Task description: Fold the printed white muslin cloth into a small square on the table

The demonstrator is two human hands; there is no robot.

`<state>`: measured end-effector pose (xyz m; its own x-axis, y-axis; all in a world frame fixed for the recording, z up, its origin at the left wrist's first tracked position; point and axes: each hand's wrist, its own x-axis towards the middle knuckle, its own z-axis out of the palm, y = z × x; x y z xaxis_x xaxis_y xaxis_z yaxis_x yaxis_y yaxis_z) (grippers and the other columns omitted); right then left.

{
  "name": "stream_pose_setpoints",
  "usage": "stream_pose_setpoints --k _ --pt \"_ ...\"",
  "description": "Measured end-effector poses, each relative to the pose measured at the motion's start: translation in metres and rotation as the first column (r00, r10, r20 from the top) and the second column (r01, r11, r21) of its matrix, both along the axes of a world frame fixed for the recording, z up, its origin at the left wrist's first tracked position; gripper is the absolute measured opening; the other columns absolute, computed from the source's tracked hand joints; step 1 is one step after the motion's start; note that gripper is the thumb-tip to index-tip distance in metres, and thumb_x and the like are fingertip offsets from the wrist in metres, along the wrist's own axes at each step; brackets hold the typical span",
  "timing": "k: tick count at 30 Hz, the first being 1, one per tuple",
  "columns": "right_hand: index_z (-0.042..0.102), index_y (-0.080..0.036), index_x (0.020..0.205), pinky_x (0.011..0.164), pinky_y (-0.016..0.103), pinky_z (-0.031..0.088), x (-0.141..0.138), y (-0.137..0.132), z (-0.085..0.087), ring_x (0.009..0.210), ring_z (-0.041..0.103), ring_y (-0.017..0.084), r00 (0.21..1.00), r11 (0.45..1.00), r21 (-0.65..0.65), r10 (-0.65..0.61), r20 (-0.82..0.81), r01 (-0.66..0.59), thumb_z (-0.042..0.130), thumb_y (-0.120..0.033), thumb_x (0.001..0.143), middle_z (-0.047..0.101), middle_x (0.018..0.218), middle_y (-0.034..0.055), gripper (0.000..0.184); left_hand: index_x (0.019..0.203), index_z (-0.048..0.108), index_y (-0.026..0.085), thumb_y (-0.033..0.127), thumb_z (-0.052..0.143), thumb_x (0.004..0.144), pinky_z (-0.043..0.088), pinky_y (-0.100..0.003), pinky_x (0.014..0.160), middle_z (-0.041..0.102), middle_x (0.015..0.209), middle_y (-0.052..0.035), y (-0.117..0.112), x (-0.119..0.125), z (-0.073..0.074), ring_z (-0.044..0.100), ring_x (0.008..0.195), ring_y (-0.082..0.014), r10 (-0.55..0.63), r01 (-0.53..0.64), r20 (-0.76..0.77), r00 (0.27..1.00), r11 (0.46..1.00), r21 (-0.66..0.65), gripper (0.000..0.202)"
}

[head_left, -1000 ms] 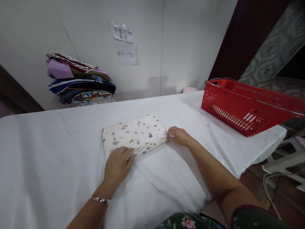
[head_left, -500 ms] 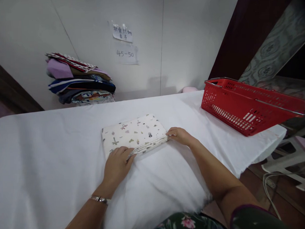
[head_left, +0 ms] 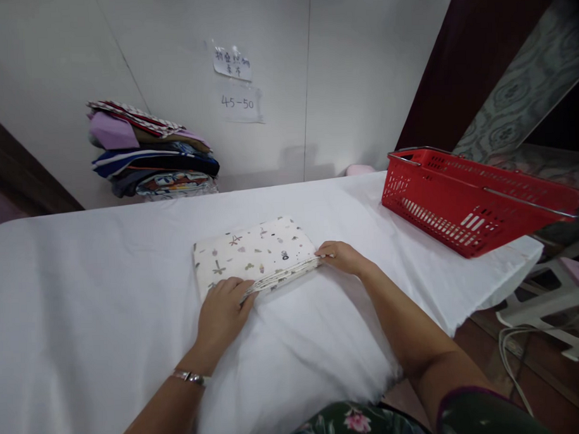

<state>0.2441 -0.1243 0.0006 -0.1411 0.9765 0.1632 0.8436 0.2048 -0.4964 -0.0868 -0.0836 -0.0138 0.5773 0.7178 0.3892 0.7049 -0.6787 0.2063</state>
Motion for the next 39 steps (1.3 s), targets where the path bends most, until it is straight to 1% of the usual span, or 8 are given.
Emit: stream_pose_setpoints --k 6,15,21,26,31,34,36,39 --pt "0.068 -0.025 0.102 0.083 0.029 0.046 -0.004 -0.001 0.001 0.104 0.058 0.019 0.979 0.995 0.082 0.042 0.198 -0.060 0.056 -0.020 0.085 0.065 0.111 0.0045 0.021 0.099 0.065 0.022 0.038 0.045 0.088 0.043 -0.036 0.075 0.063 0.093 -0.0054 0.000 -0.001 0.000 0.056 0.086 -0.0228 -0.002 0.002 0.006 1.000 1.000 0.006 0.028" --pt "0.067 -0.021 0.100 0.080 0.029 0.047 -0.009 -0.002 0.000 0.107 0.054 0.020 0.963 0.986 0.141 0.054 0.263 -0.094 0.057 -0.016 0.082 0.060 0.114 0.0075 0.022 0.100 0.065 0.020 0.036 0.043 0.090 0.043 -0.037 0.076 0.063 0.094 -0.0053 0.000 0.000 0.000 0.055 0.087 -0.0224 0.005 -0.005 -0.023 1.000 1.000 0.002 0.029" --pt "0.065 -0.019 0.103 0.078 0.028 0.046 -0.007 -0.003 0.004 0.104 0.055 0.019 0.967 0.965 0.259 -0.024 0.252 -0.044 0.051 -0.014 0.085 0.061 0.112 0.0092 0.024 0.101 0.064 0.021 0.037 0.044 0.089 0.044 -0.036 0.077 0.063 0.095 -0.0046 0.001 0.000 -0.002 0.055 0.087 -0.0217 0.007 -0.007 -0.018 1.000 1.000 0.009 0.028" --pt "0.068 -0.022 0.094 0.075 0.025 0.044 -0.007 -0.004 0.005 0.100 0.056 0.017 0.968 0.992 0.121 0.014 0.252 -0.046 0.055 -0.012 0.081 0.063 0.107 0.0055 0.021 0.100 0.065 0.021 0.036 0.044 0.089 0.044 -0.036 0.076 0.063 0.093 -0.0046 -0.001 0.001 -0.001 0.056 0.087 -0.0219 0.005 -0.005 -0.010 1.000 1.000 0.009 0.028" --pt "0.067 -0.023 0.100 0.071 0.024 0.042 -0.010 -0.002 0.002 0.079 0.058 0.014 0.990 0.997 -0.021 -0.077 0.121 0.081 0.056 -0.016 0.079 0.065 0.095 0.0026 0.024 0.100 0.064 0.021 0.036 0.044 0.089 0.044 -0.036 0.076 0.063 0.094 -0.0043 -0.001 0.001 -0.001 0.056 0.087 -0.0217 0.007 -0.007 -0.002 1.000 1.000 0.003 0.027" --pt "0.066 -0.023 0.100 0.067 0.022 0.042 -0.012 -0.002 0.005 0.071 0.056 0.012 0.989 0.983 -0.114 -0.147 -0.032 0.142 0.058 -0.020 0.077 0.065 0.090 0.0010 0.025 0.100 0.064 0.022 0.036 0.045 0.088 0.044 -0.036 0.076 0.063 0.093 -0.0040 0.000 0.001 -0.002 0.056 0.087 -0.0214 0.007 -0.007 0.002 1.000 1.000 0.001 0.027" --pt "0.067 -0.022 0.094 0.064 0.021 0.043 -0.014 -0.002 0.009 0.069 0.055 0.011 0.970 0.968 -0.174 -0.206 -0.129 0.182 0.058 -0.026 0.079 0.065 0.086 0.0005 0.018 0.099 0.064 0.022 0.036 0.045 0.088 0.044 -0.036 0.076 0.063 0.093 -0.0039 0.000 0.001 -0.002 0.056 0.087 -0.0213 0.011 -0.011 0.002 1.000 1.000 -0.001 0.026" --pt "0.065 -0.019 0.082 0.055 0.020 0.043 -0.019 0.001 0.015 0.061 0.056 0.010 0.919 0.915 -0.319 -0.326 -0.223 0.247 0.054 -0.037 0.084 0.063 0.074 0.0010 0.021 0.100 0.064 0.022 0.035 0.045 0.088 0.043 -0.035 0.076 0.062 0.094 -0.0042 -0.001 0.001 -0.001 0.055 0.087 -0.0211 0.013 -0.013 -0.003 1.000 1.000 0.001 0.026"
